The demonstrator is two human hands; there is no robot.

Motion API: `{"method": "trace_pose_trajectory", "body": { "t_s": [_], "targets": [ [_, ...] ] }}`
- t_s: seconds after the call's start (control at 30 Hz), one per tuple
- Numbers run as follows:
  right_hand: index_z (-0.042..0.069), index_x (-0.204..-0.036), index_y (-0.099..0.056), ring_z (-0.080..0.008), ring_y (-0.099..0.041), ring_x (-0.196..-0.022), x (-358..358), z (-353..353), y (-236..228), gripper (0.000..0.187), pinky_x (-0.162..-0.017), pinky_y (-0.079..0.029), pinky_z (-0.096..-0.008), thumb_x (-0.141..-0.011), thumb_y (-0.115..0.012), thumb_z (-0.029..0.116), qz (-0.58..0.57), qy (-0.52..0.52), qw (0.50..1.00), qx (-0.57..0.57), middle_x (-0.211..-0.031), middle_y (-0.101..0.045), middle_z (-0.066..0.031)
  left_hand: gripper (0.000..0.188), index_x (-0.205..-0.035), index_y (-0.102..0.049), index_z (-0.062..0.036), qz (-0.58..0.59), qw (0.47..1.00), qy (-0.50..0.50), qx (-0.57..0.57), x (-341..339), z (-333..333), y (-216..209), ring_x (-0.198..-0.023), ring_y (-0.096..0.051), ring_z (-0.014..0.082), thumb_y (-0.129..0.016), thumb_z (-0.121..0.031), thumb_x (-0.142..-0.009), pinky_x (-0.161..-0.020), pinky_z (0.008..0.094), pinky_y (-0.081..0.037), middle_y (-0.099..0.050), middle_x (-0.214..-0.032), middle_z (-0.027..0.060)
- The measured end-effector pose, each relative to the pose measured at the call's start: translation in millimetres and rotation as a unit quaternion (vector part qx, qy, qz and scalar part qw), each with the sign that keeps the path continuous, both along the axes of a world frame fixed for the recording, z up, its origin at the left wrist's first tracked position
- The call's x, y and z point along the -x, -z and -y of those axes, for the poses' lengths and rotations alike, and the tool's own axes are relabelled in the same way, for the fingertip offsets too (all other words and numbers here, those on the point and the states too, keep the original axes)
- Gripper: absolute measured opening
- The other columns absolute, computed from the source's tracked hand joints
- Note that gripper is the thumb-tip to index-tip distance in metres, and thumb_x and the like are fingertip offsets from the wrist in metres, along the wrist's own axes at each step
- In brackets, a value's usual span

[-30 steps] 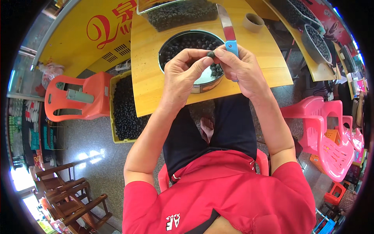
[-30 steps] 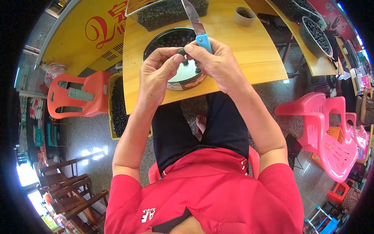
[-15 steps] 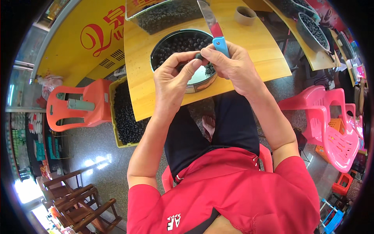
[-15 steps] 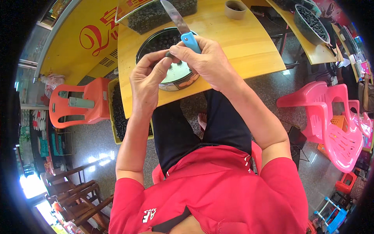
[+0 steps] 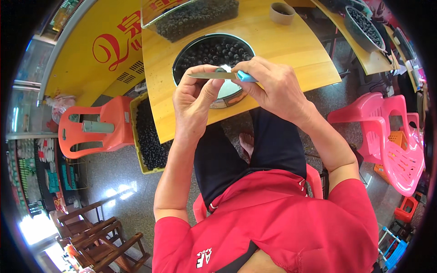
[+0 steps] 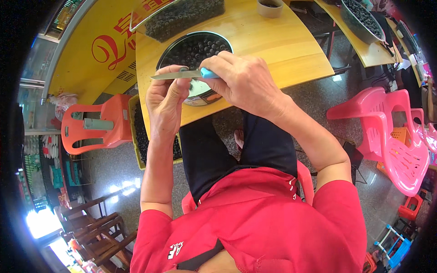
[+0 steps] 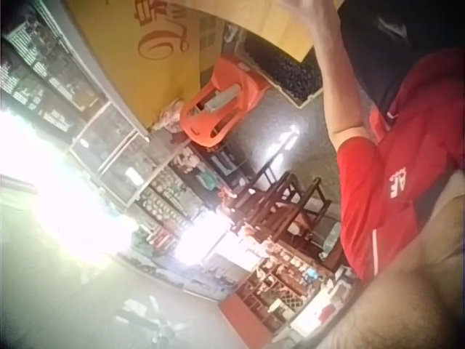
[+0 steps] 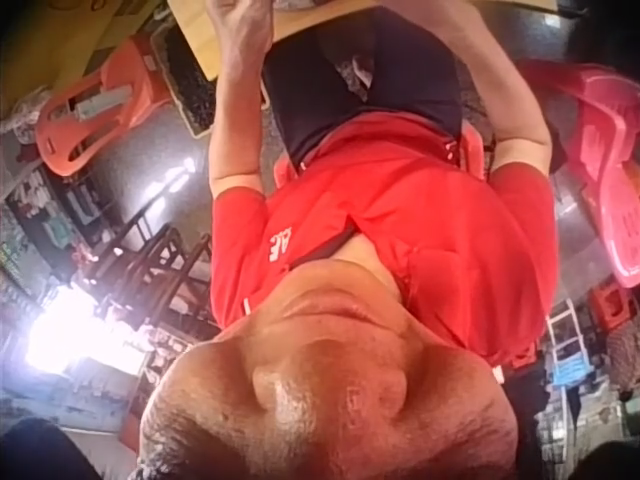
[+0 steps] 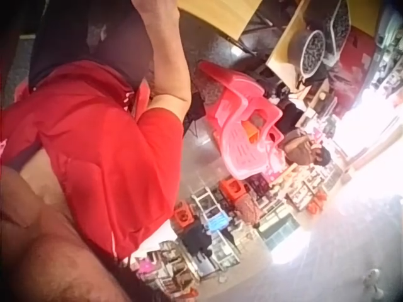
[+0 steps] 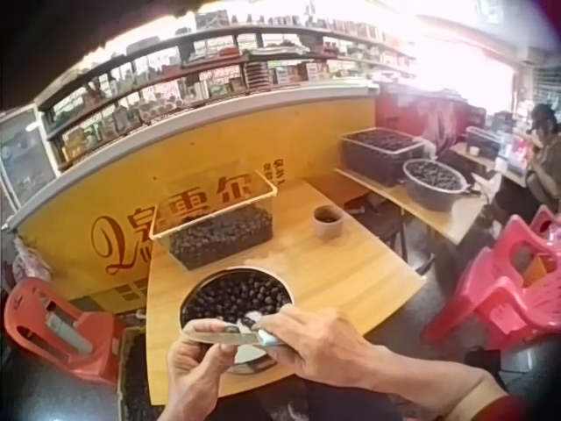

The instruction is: Peeling small black fruits using a knife while sitting at a table.

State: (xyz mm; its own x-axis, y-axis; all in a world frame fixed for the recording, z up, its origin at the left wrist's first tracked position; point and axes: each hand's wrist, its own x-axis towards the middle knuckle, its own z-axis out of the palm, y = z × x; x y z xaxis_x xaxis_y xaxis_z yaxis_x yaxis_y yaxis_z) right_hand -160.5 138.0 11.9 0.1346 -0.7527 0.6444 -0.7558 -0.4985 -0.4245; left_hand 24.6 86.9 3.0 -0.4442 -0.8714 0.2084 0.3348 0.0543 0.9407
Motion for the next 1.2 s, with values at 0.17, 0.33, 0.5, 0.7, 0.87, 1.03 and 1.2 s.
{"method": "trace_pose_trajectory", "body": {
  "t_s": [0.17,0.33,0.5,0.7,0.87,1.03,1.2],
  "targets": [
    [0.005,-0.097,-0.062,-0.0285,-0.063,-0.067,2.8,0.4,4.3,0.016,-0.054,-0.048,-0.0355,-0.083,-0.066,0.014,-0.017,0.021,1.0,0.005,-0.081,-0.063,-0.0111,0.021,-0.106,-0.058,-0.0023,-0.011,1.0,0.009,-0.006,0.2,-0.4,2.6,-0.088,-0.056,0.0063,-0.066,-0.011,-0.089,-0.079,0.0206,-0.045,-0.062,-0.097,0.0016],
    [0.005,-0.096,-0.062,-0.0286,-0.064,-0.068,7.1,1.8,5.9,0.016,-0.055,-0.048,-0.0358,-0.083,-0.066,0.013,-0.025,0.041,0.999,0.003,-0.081,-0.063,-0.0107,0.019,-0.105,-0.059,-0.0015,-0.02,1.0,0.002,0.018,1.3,-2.9,4.5,-0.089,-0.055,0.0067,-0.066,-0.008,-0.088,-0.08,0.0208,-0.044,-0.06,-0.096,0.0011],
    [0.005,-0.096,-0.062,-0.029,-0.062,-0.066,6.1,-2.0,2.0,0.017,-0.054,-0.047,-0.0361,-0.082,-0.067,0.013,-0.016,0.033,0.999,0.022,-0.078,-0.062,-0.0106,0.017,-0.103,-0.06,0.0003,0.006,0.999,-0.005,0.034,5.9,-3.4,-2.1,-0.09,-0.054,0.0071,-0.065,-0.004,-0.088,-0.082,0.0207,-0.043,-0.058,-0.095,0.0006],
    [0.006,-0.096,-0.062,-0.029,-0.06,-0.064,6.3,-3.2,1.4,0.019,-0.053,-0.046,-0.0363,-0.081,-0.068,0.014,-0.017,0.026,0.999,0.024,-0.076,-0.06,-0.0105,0.015,-0.103,-0.06,-0.0001,0.003,0.998,-0.01,0.055,7.8,-3.4,-0.8,-0.089,-0.054,0.0074,-0.063,-0.003,-0.088,-0.08,0.0204,-0.042,-0.057,-0.094,0.0005],
    [0.006,-0.097,-0.062,-0.0288,-0.061,-0.064,4.9,-3.7,0.6,0.018,-0.053,-0.046,-0.0359,-0.082,-0.067,0.014,-0.016,0.026,0.999,0.026,-0.076,-0.06,-0.0104,0.015,-0.103,-0.06,-0.0003,0.021,0.996,-0.024,0.083,7.3,-4.5,-1.7,-0.088,-0.054,0.0072,-0.063,-0.003,-0.089,-0.08,0.0201,-0.042,-0.057,-0.094,0.0007],
    [0.006,-0.097,-0.062,-0.0284,-0.061,-0.064,3.8,-3.6,2.7,0.017,-0.053,-0.046,-0.0357,-0.083,-0.066,0.015,-0.02,0.031,0.999,0.023,-0.076,-0.061,-0.0102,0.014,-0.102,-0.06,-0.001,0.024,0.996,-0.022,0.088,5.6,-6.3,-0.2,-0.088,-0.053,0.0069,-0.063,-0.004,-0.089,-0.08,0.0203,-0.042,-0.058,-0.094,0.0004],
    [0.006,-0.097,-0.062,-0.0281,-0.061,-0.064,-0.5,-6.7,0.6,0.017,-0.053,-0.046,-0.0358,-0.083,-0.066,0.015,-0.017,0.034,0.999,0.02,-0.075,-0.06,-0.01,0.015,-0.102,-0.06,-0.0007,0.001,0.998,-0.035,0.049,6.6,-7.9,3.4,-0.086,-0.053,0.0067,-0.064,-0.006,-0.089,-0.079,0.0202,-0.042,-0.058,-0.095,-0.0001]
  ]
}}
